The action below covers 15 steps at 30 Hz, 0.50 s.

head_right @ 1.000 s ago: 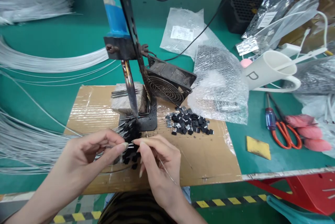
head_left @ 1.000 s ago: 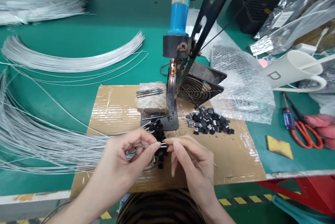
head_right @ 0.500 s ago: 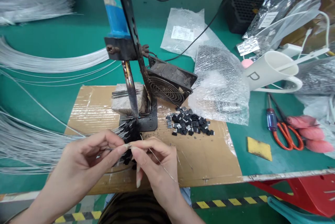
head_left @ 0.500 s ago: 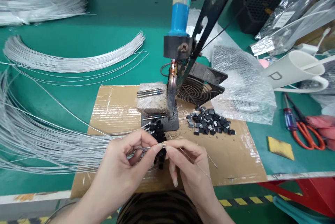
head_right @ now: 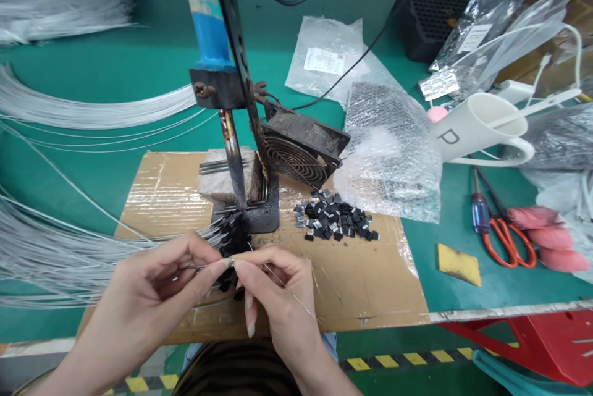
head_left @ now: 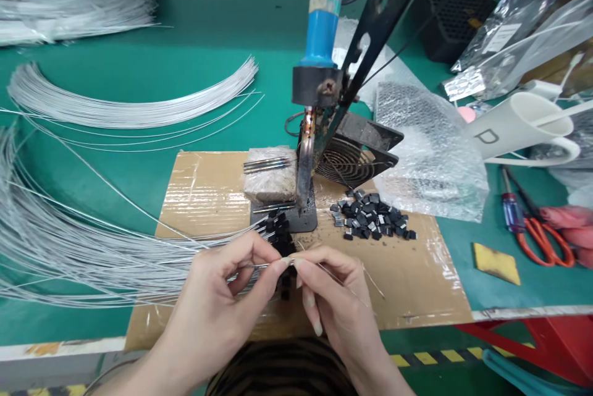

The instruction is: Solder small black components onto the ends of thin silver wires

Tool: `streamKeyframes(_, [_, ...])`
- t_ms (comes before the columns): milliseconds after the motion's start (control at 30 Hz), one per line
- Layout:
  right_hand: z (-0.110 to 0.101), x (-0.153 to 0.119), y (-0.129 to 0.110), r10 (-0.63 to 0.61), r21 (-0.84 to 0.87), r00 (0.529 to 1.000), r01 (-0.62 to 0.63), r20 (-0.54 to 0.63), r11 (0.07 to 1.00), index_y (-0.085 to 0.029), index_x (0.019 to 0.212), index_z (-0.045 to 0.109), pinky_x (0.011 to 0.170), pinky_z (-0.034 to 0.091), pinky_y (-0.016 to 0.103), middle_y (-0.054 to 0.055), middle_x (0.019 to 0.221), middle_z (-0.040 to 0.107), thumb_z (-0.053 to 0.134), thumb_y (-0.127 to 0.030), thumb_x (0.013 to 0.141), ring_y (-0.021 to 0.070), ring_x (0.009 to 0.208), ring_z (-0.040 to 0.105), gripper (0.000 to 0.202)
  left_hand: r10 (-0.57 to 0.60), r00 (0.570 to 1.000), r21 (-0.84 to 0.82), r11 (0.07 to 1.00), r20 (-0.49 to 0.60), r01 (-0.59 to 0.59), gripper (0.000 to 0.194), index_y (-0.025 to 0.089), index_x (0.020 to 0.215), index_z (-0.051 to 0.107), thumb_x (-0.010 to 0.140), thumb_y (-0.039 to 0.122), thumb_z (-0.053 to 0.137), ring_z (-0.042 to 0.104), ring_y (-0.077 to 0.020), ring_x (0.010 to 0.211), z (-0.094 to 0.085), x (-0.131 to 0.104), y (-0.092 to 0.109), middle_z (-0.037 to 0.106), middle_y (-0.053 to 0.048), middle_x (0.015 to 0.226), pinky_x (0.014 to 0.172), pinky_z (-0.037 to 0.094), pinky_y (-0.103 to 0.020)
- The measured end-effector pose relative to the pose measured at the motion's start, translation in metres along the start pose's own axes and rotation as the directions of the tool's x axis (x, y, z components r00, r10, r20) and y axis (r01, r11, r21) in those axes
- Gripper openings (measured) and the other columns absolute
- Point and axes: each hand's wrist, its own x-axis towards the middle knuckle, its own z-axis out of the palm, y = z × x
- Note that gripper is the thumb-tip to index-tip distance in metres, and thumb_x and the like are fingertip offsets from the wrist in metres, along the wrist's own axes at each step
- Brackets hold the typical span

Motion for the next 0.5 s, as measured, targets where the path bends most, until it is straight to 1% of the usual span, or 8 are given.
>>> streamKeyframes(133, [-0.0006,0.003,-0.0001,0.052,0.098,0.999,-0.053,0.009,0.994,-0.019,0.077,0.084,0.03,0.029,0.011,-0.004,0.058,0.066,0.088,-0.033,0.083,0.0008,0.03,0.045,0.016,0.018,0.999,-0.027,1.0,0.039,-0.017,0.026,0.021,0.081,0.068,0.098,0.04,0.062,0.042,-0.0114,0.053,-0.0016,0.0024,0.0021,0.058,0.002,0.063,0.048,0.033,-0.022])
streamKeyframes(300, [-0.0006,0.0054,-0.0049,0.117,0.142,0.993,-0.118,0.012,0.983,-0.018,0.072,0.083,0.029,0.03,0.01,-0.003,0.057,0.067,0.091,-0.031,0.078,0.0008,0.028,0.047,0.017,-0.042,0.998,-0.03,0.999,0.036,0.043,0.027,0.021,0.08,0.07,0.097,0.041,0.063,0.043,-0.0119,0.055,-0.0023,0.0017,0.0031,0.058,0.001,0.064,0.051,0.034,-0.023])
streamKeyframes(400, [0.0004,0.0043,-0.0063,0.129,0.145,0.992,-0.129,0.01,0.981,-0.017,0.074,0.083,0.029,0.031,0.009,-0.004,0.057,0.066,0.091,-0.032,0.078,0.0002,0.028,0.047,0.017,-0.032,0.999,-0.038,0.999,0.027,0.033,0.027,0.021,0.079,0.07,0.096,0.041,0.064,0.041,-0.0117,0.054,-0.0005,0.0012,0.0018,0.055,0.002,0.062,0.05,0.032,-0.023])
streamKeyframes(500, [0.0013,0.0024,-0.005,0.117,0.157,0.993,-0.119,0.021,0.98,-0.018,0.079,0.085,0.03,0.034,0.008,-0.003,0.059,0.067,0.09,-0.034,0.08,0.0003,0.029,0.049,0.017,-0.005,1.0,-0.05,0.999,-0.019,0.004,0.026,0.021,0.081,0.07,0.096,0.041,0.065,0.042,-0.0113,0.054,0.0022,0.0015,-0.0022,0.055,0.003,0.061,0.049,0.031,-0.022])
